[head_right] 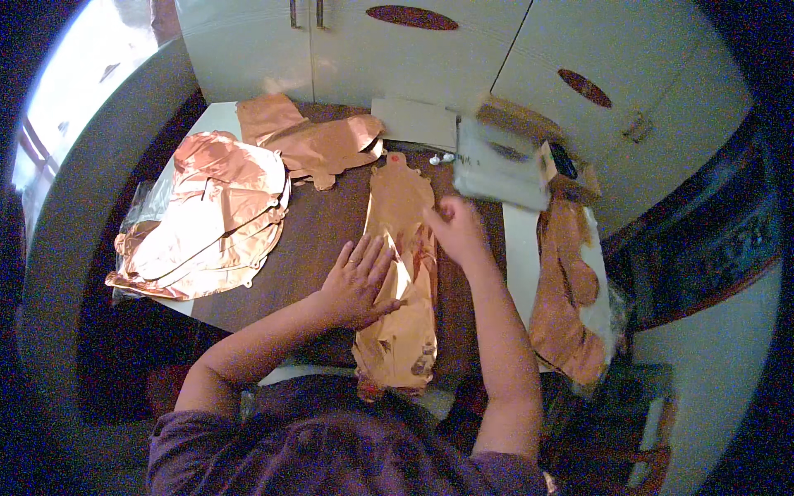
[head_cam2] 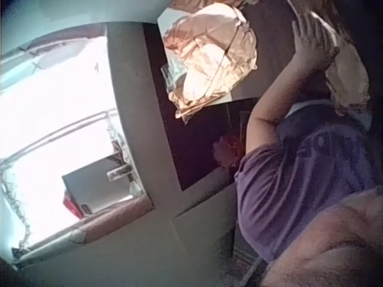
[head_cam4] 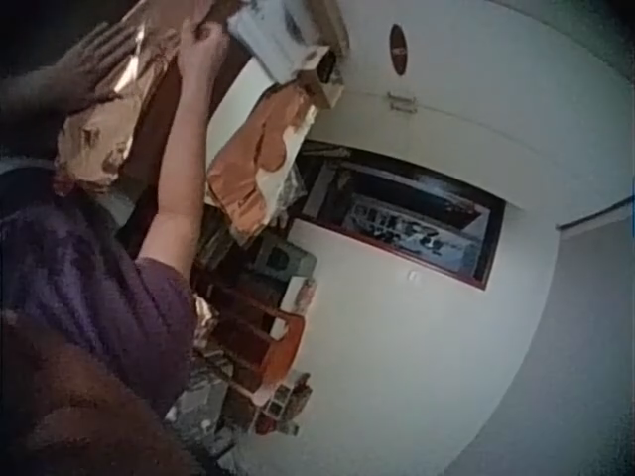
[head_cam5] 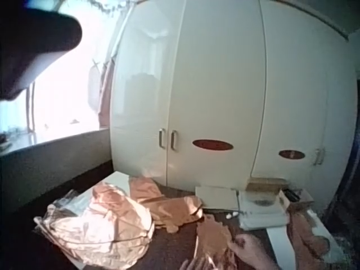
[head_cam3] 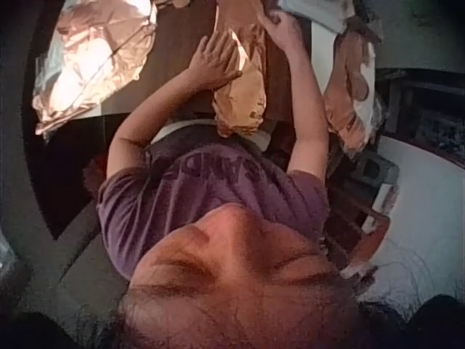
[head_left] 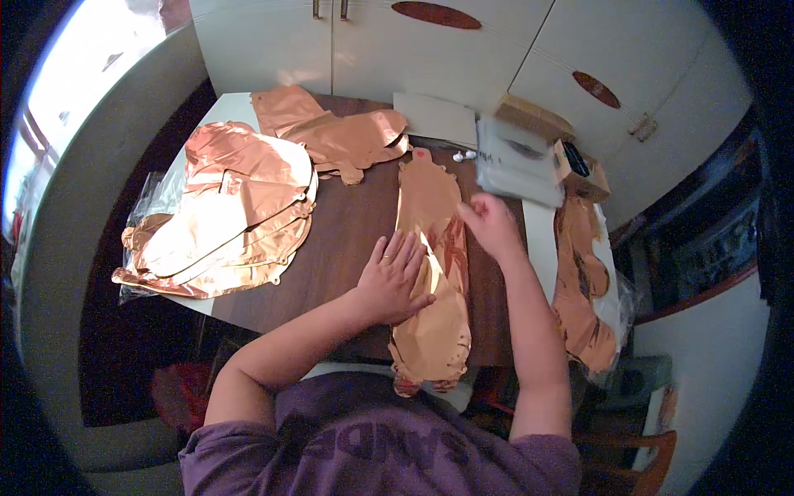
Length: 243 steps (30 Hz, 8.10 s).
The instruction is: Folding and placing rose-gold foil balloons into retail plastic sleeves with cardboard inserts.
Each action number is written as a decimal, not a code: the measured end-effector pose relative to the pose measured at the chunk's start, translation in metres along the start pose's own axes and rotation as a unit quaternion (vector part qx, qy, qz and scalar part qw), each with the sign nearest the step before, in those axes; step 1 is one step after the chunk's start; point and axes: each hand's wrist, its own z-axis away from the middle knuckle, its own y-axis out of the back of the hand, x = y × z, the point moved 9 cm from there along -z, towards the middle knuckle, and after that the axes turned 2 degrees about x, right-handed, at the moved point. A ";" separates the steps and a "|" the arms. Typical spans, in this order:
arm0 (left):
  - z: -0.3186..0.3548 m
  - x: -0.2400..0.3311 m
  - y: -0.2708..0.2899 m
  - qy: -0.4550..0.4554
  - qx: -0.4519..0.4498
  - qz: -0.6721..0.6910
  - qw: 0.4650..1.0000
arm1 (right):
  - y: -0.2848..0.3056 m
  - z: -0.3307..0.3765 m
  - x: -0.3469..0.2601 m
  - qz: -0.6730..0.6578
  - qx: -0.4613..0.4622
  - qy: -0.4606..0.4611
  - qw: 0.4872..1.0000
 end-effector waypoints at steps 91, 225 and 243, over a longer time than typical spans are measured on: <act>-0.013 0.003 0.005 0.007 0.044 -0.005 0.999 | -0.030 0.136 -0.004 0.208 -0.065 0.179 0.959; 0.004 0.009 0.012 -0.046 0.022 0.024 0.998 | -0.105 -0.214 -0.053 0.416 -0.114 0.266 0.862; 0.004 0.002 0.000 -0.020 0.050 0.030 0.998 | 0.101 0.009 -0.105 -0.146 0.155 0.126 0.969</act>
